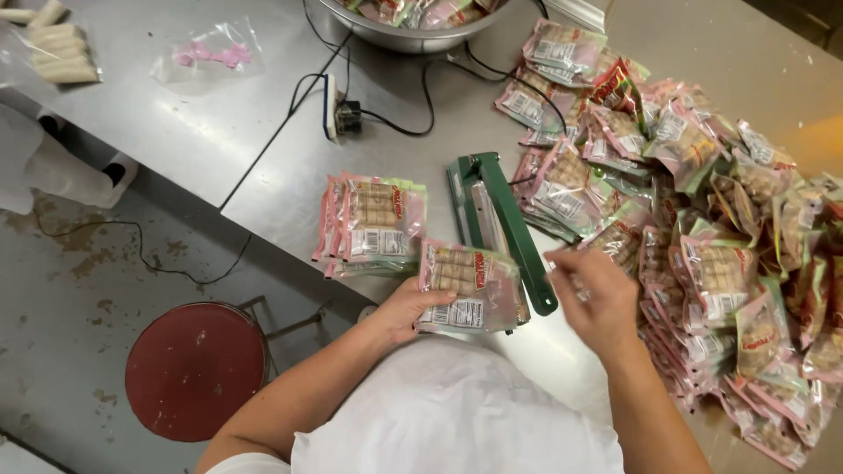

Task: Sealing small plastic food packages using a manual heat sealer

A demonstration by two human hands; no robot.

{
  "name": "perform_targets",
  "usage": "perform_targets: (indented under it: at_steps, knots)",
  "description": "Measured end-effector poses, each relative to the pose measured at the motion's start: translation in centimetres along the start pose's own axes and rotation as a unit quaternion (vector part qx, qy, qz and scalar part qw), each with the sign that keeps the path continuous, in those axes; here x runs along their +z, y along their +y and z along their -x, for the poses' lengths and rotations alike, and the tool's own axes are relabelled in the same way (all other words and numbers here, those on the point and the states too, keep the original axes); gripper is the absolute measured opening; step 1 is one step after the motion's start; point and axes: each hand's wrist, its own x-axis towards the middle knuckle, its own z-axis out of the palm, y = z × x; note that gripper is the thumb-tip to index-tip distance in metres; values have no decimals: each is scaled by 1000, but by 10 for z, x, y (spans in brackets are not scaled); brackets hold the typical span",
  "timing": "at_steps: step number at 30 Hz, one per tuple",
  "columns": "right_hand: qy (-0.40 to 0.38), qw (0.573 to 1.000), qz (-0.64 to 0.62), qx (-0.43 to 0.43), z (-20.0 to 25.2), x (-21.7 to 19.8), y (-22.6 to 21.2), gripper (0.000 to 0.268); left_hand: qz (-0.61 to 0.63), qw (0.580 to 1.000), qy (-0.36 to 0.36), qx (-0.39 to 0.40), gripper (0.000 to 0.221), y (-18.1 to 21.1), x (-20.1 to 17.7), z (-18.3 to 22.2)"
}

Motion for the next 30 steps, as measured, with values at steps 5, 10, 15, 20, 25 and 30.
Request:
perform_targets:
  at_steps: [5,10,15,20,25,30]
  knots:
    - [17,983,-20,182,-1,13,14,15,-49,999,24,-3,35,-18,-11,-35]
    - [-44,975,25,216,-1,40,20,23,-46,997,34,51,30,-18,12,-56]
    - [-81,955,97,267,35,80,48,27,8,994,89,61,43,-36,-10,-87]
    - [-94,938,79,323,54,97,38,32,13,994,93,57,46,-49,-21,-96]
    - [-99,928,93,347,25,66,49,29,9,995,86,56,49,-39,-13,-90]
    - [12,878,-183,442,-12,71,115,23,-39,994,84,55,49,-30,-1,-85]
